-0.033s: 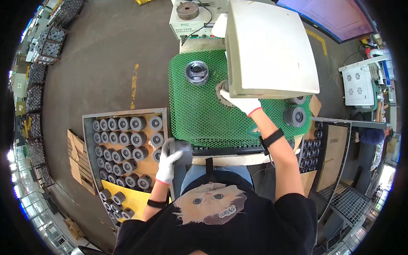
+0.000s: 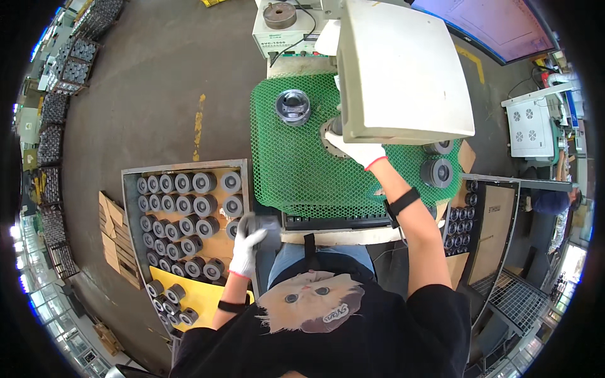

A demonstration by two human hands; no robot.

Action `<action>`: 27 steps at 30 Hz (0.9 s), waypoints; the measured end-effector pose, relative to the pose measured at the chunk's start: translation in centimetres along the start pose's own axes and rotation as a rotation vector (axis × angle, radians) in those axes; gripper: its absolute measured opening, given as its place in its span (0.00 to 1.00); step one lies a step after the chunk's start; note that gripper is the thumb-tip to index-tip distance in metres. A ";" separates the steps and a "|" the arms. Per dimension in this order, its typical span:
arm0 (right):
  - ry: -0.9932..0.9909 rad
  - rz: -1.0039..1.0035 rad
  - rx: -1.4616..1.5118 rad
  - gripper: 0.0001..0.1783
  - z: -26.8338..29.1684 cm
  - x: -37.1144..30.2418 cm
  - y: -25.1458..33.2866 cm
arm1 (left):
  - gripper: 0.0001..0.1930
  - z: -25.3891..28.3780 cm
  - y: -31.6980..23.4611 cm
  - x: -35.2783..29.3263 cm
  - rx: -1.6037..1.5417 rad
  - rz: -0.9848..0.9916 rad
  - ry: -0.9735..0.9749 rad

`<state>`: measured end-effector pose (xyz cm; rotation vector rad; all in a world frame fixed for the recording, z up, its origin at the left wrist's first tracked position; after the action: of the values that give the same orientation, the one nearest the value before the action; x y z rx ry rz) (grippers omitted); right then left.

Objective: Inspecting and measuring metal pistons at a quality control station and sorting them into bins.

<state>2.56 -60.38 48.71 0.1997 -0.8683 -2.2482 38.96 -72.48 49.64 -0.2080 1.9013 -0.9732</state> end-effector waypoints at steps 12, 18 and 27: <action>0.177 0.093 -0.391 0.32 1.3 1.6 3.0 | 0.32 6.4 5.0 -4.0 -0.196 0.123 -0.195; 0.103 0.229 -0.491 0.29 -0.9 0.7 1.4 | 0.36 8.6 6.7 -5.3 -0.358 0.134 -0.148; -0.309 0.161 -0.518 0.25 0.5 -1.4 4.9 | 0.31 6.8 5.1 -3.7 -0.324 0.232 0.032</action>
<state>6.14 -61.71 52.06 -0.4486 -0.4047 -2.2961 47.68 -70.84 47.02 -0.1564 2.0527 -0.5145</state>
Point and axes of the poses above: each hand's wrist, its own x-axis towards the middle knuckle, its own z-axis out of the back of the hand, y = z × x, the point moved 1 cm from there along x, towards the middle knuckle, and after that the axes turned 2 degrees about -x, right-handed, at the moved point
